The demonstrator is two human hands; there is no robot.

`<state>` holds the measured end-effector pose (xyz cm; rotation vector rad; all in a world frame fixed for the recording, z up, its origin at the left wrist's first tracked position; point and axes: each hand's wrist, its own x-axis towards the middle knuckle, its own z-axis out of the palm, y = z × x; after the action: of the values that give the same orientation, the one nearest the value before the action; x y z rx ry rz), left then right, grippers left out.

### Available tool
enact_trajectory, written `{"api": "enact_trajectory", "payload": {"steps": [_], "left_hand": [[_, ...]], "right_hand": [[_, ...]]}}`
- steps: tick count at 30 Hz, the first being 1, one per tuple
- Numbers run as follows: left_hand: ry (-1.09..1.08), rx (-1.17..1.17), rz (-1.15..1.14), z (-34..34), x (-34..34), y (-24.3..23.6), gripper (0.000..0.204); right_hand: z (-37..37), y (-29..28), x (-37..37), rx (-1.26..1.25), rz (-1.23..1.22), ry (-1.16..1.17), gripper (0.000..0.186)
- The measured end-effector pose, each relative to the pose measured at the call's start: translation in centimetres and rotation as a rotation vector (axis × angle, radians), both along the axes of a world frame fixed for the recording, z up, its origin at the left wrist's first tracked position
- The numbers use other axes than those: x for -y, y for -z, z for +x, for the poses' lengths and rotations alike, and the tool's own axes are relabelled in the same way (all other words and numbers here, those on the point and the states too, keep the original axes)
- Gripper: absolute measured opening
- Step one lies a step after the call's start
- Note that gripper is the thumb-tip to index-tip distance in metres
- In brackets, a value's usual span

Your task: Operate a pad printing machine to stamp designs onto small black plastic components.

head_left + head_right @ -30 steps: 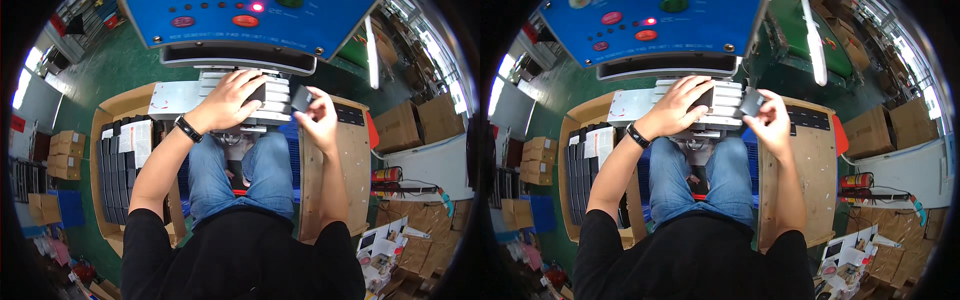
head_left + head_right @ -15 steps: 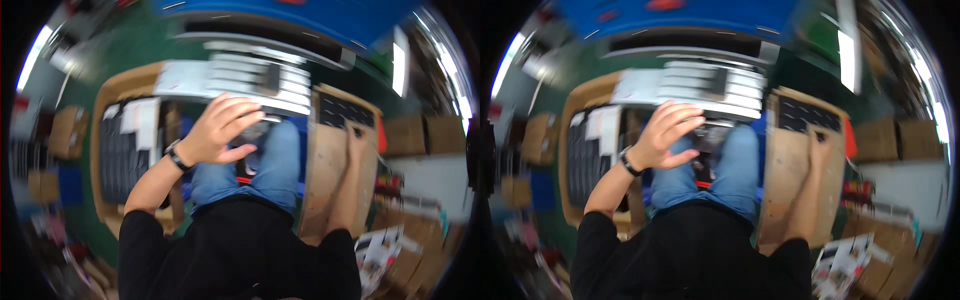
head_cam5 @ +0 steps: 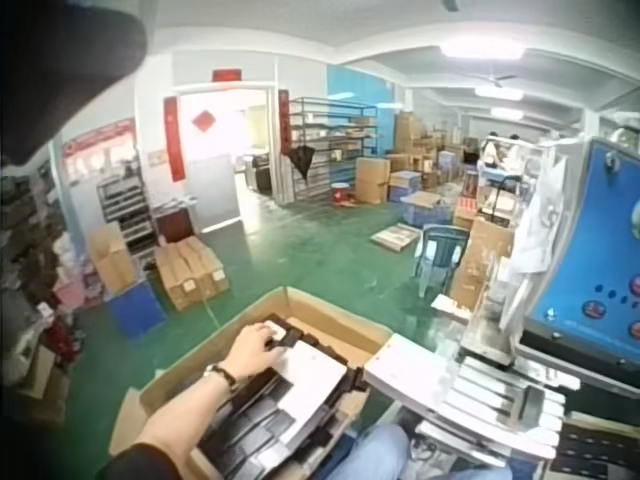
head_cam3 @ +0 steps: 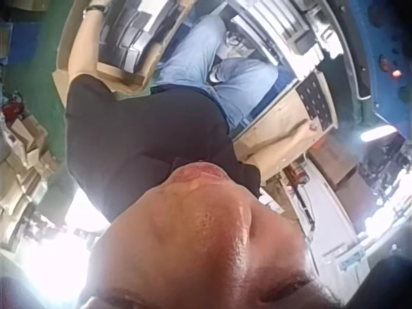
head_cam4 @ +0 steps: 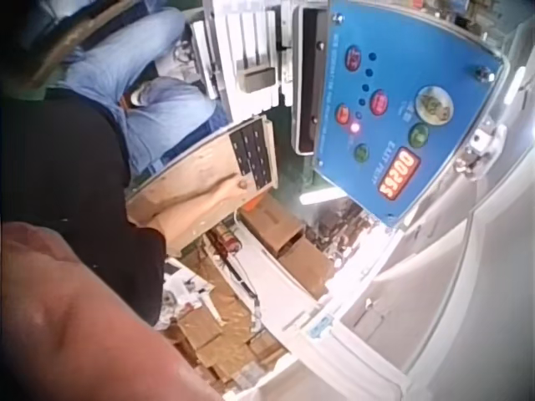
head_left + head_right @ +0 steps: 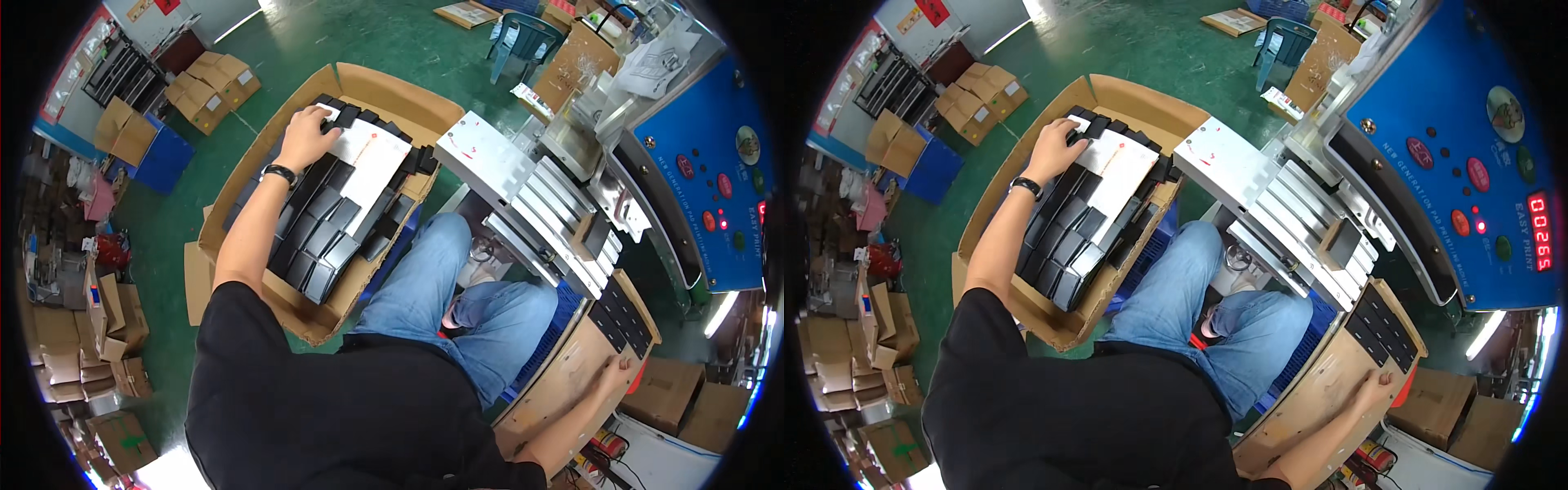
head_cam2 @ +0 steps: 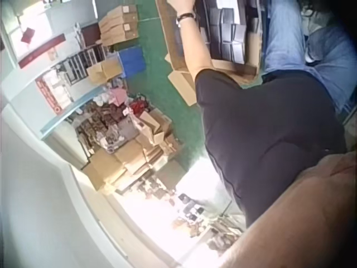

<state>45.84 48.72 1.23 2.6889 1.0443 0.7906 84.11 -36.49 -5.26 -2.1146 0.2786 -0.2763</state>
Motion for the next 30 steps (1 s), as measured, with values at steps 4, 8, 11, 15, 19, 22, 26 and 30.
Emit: {"api": "enact_trajectory", "payload": {"steps": [4,8,11,15,19,22,26,30], "left_hand": [[0.023,-0.043,-0.075,0.9,-0.4,-0.1,0.046],[-0.185,-0.421,0.006,5.6,1.0,-3.3,0.047],[-0.178,-0.386,-0.109,6.4,-0.1,-3.1,0.046],[-0.043,0.015,-0.169,5.9,-3.1,0.3,0.041],[0.174,0.421,-0.481,6.0,-1.2,0.0,0.035],[0.308,0.526,-0.659,7.4,4.4,-3.4,0.034],[0.496,0.527,-0.790,8.9,12.5,-8.2,0.031],[0.722,0.470,-0.958,11.7,19.5,-11.3,0.028]], "right_hand": [[-2.4,-1.4,-1.1,-0.071,0.070,0.061,0.059],[-2.7,-3.3,-2.2,0.100,0.067,0.036,0.057],[-3.8,-4.9,-2.5,0.147,0.002,0.017,0.056],[-5.6,-8.0,-4.0,0.188,-0.089,-0.047,0.052],[-7.0,-12.3,-12.2,0.206,0.198,-0.307,0.048],[-8.3,-14.9,-19.2,0.276,0.312,-0.585,0.037],[-8.6,-16.5,-26.7,0.330,0.558,-0.817,0.034],[-6.9,-17.1,-29.4,0.149,0.478,-0.934,0.045]]}}
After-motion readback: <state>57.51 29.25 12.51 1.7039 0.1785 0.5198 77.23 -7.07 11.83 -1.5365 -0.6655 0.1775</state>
